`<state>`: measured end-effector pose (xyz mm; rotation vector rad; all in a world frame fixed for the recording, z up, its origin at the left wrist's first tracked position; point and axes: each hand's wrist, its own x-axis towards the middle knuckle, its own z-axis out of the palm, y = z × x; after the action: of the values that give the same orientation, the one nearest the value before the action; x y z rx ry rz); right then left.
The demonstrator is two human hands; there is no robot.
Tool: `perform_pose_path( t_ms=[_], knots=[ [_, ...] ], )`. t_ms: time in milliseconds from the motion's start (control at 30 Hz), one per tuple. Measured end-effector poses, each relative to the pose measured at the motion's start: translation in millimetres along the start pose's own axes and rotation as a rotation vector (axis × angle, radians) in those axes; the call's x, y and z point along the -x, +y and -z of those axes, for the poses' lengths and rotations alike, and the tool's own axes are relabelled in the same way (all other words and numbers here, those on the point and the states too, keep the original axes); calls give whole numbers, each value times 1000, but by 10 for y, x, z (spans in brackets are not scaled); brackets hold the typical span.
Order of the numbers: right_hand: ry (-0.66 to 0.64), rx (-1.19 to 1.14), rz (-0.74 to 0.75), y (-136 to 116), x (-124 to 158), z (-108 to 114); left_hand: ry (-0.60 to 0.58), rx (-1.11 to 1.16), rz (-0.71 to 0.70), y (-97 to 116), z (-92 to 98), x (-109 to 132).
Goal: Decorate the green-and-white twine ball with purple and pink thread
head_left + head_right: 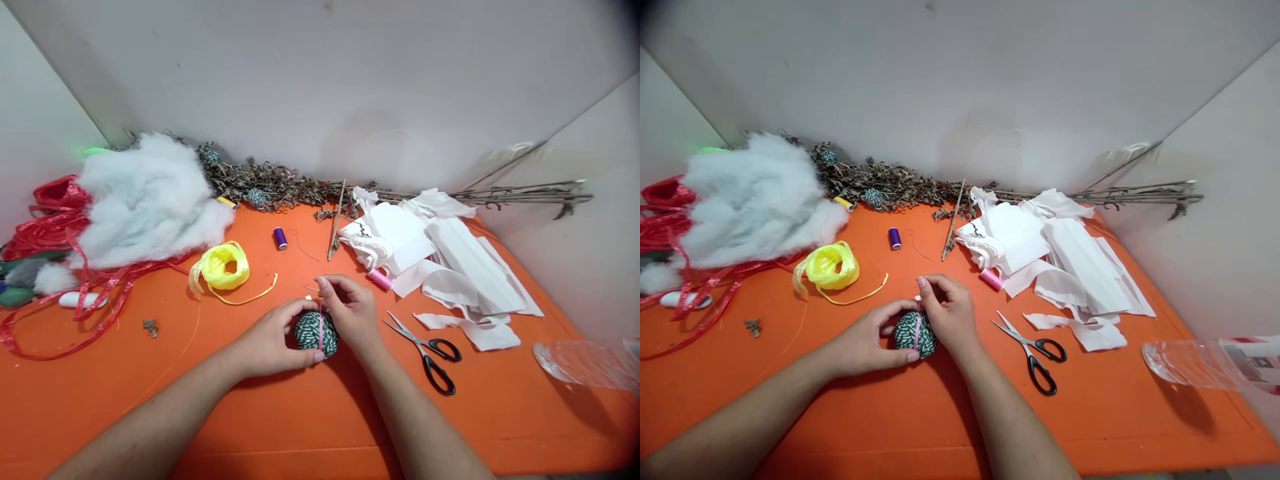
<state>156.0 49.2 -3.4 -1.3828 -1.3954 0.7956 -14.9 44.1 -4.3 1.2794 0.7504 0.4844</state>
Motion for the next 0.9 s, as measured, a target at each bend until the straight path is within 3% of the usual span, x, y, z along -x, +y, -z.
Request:
perform_pose_path(
  t_ms=[167, 633, 900],
  knots=[
    [10, -48, -28, 36, -13, 5, 29, -71, -38, 15, 1, -2],
    [0, -8, 24, -4, 6, -4, 24, 12, -58, -79, 9, -15],
    [5, -79, -43, -2, -12, 13, 68, -27, -27, -65, 22, -19]
  ],
)
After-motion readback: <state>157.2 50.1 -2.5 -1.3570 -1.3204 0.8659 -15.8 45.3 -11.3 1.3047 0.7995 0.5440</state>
